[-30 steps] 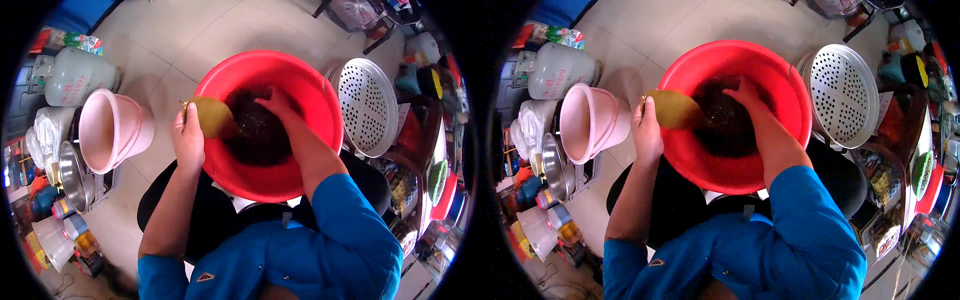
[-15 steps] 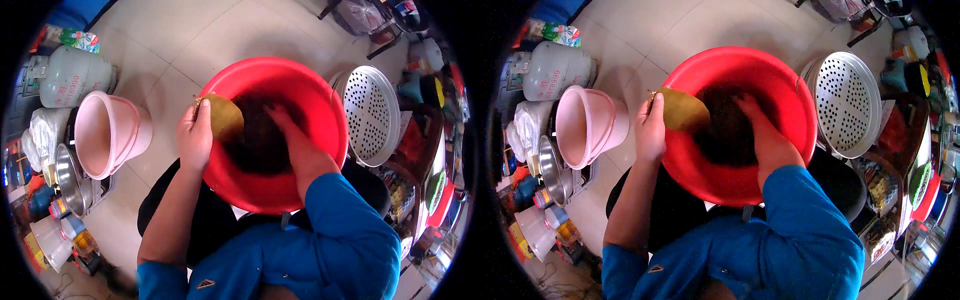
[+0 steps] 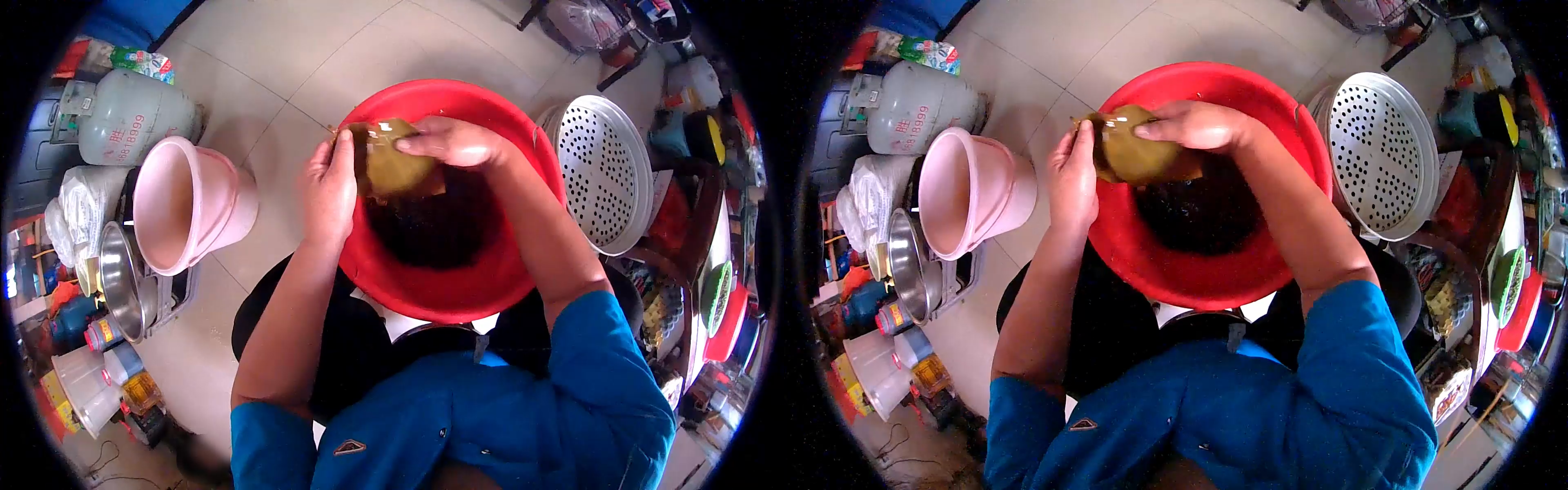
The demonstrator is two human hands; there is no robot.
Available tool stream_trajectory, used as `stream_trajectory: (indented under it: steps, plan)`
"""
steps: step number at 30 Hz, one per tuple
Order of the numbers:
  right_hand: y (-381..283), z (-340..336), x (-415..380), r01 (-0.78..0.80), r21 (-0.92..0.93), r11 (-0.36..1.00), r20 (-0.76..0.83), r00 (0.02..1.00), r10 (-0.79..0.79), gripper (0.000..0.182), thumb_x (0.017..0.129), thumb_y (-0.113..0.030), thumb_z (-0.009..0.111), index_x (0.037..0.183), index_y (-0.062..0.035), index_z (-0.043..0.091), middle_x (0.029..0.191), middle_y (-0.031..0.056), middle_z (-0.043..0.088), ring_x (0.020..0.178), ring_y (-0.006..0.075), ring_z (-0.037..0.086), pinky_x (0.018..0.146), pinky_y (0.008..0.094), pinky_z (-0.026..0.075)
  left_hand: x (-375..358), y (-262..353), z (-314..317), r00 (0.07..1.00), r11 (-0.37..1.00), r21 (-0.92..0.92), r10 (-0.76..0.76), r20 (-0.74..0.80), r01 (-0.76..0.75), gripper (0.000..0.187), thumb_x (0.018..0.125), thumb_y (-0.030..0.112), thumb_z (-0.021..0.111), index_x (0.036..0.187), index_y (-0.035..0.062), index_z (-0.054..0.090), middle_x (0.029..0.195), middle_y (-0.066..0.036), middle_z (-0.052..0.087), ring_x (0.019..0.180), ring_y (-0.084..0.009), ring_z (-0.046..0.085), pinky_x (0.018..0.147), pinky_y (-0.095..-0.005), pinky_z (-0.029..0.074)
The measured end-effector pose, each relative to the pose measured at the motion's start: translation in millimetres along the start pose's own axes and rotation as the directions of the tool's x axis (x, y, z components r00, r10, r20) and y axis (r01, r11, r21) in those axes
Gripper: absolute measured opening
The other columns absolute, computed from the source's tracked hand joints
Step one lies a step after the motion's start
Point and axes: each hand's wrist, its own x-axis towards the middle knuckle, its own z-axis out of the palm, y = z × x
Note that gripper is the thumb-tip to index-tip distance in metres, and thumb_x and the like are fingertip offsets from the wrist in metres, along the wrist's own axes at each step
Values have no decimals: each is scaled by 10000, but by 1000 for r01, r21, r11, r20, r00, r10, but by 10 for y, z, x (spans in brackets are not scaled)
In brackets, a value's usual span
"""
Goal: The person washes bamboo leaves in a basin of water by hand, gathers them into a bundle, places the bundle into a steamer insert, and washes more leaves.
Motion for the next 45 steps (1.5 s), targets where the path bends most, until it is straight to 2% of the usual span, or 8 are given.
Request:
stream_trajectory:
  steps: [10, 21, 27, 30, 33, 36, 40, 45]
  plan:
    - [1050, 310, 561, 125, -155, 980, -53, 989, -135, 405, 730, -313, 715, 1007, -29, 636, 917, 53, 657, 850, 119, 577, 814, 282, 450, -97, 26, -135, 996, 993, -116, -12, -90, 2, 204, 912, 193, 504, 893, 10, 592, 814, -8, 593, 730, -64, 521, 675, -233, 439]
    - [1602, 148, 382, -512, -614, 601, -68, 793, 605, 164, 730, -198, 595, 781, -48, 639, 768, 85, 630, 654, 168, 576, 591, 324, 463, -1, -65, -376, 979, 995, -96, -25, -200, 6, 230, 931, 183, 454, 885, -9, 571, 805, -26, 592, 707, -79, 534, 654, -237, 448]
    - [771, 370, 791, -15, -152, 988, 355, 932, 69, 187, 843, -236, 494, 797, -63, 545, 653, 7, 523, 588, 116, 475, 549, 258, 413, 27, -162, -349, 982, 992, -123, -43, -183, 20, 260, 934, 204, 444, 922, -23, 571, 833, -38, 595, 723, -91, 542, 663, -244, 451]
    - [1441, 742, 1143, 109, 652, 750, -32, 993, -116, 145, 798, -188, 531, 865, -69, 582, 694, 31, 566, 662, 126, 545, 594, 261, 441, -41, -163, -323, 983, 982, -177, -92, -160, 63, 264, 935, 208, 442, 931, -23, 571, 846, -42, 594, 736, -93, 546, 674, -244, 452]
    - [1541, 621, 979, -109, 314, 943, -194, 965, 177, 143, 792, -156, 534, 889, -71, 597, 718, 39, 586, 690, 128, 559, 620, 265, 453, -43, -73, -277, 980, 977, -197, -112, -166, 78, 263, 935, 208, 442, 942, -21, 572, 857, -45, 595, 754, -96, 549, 691, -245, 455]
    - [1950, 172, 726, 152, -110, 982, -745, 641, -182, 167, 771, -209, 629, 822, -50, 627, 770, 35, 625, 726, 164, 582, 689, 299, 470, -33, 44, -246, 983, 969, -239, -106, -148, 68, 259, 933, 206, 448, 952, -17, 576, 871, -48, 597, 772, -98, 551, 708, -249, 456]
    - [2328, -293, 494, -211, -390, 896, -872, 397, -286, 400, 726, -234, 693, 1064, -58, 573, 1031, 112, 606, 967, 232, 566, 844, 330, 439, -56, 136, -169, 990, 966, -247, -106, -95, 80, 245, 928, 194, 460, 964, -15, 581, 897, -51, 601, 797, -96, 550, 723, -249, 455]
    - [2588, -359, 488, -142, -158, 977, -653, 758, 4, 605, 699, -280, 705, 1204, -30, 484, 1132, 144, 558, 1056, 264, 520, 918, 359, 403, -21, 57, -173, 994, 979, -176, -106, -34, 98, 240, 930, 189, 456, 990, -12, 574, 932, -55, 592, 841, -110, 547, 754, -259, 447]
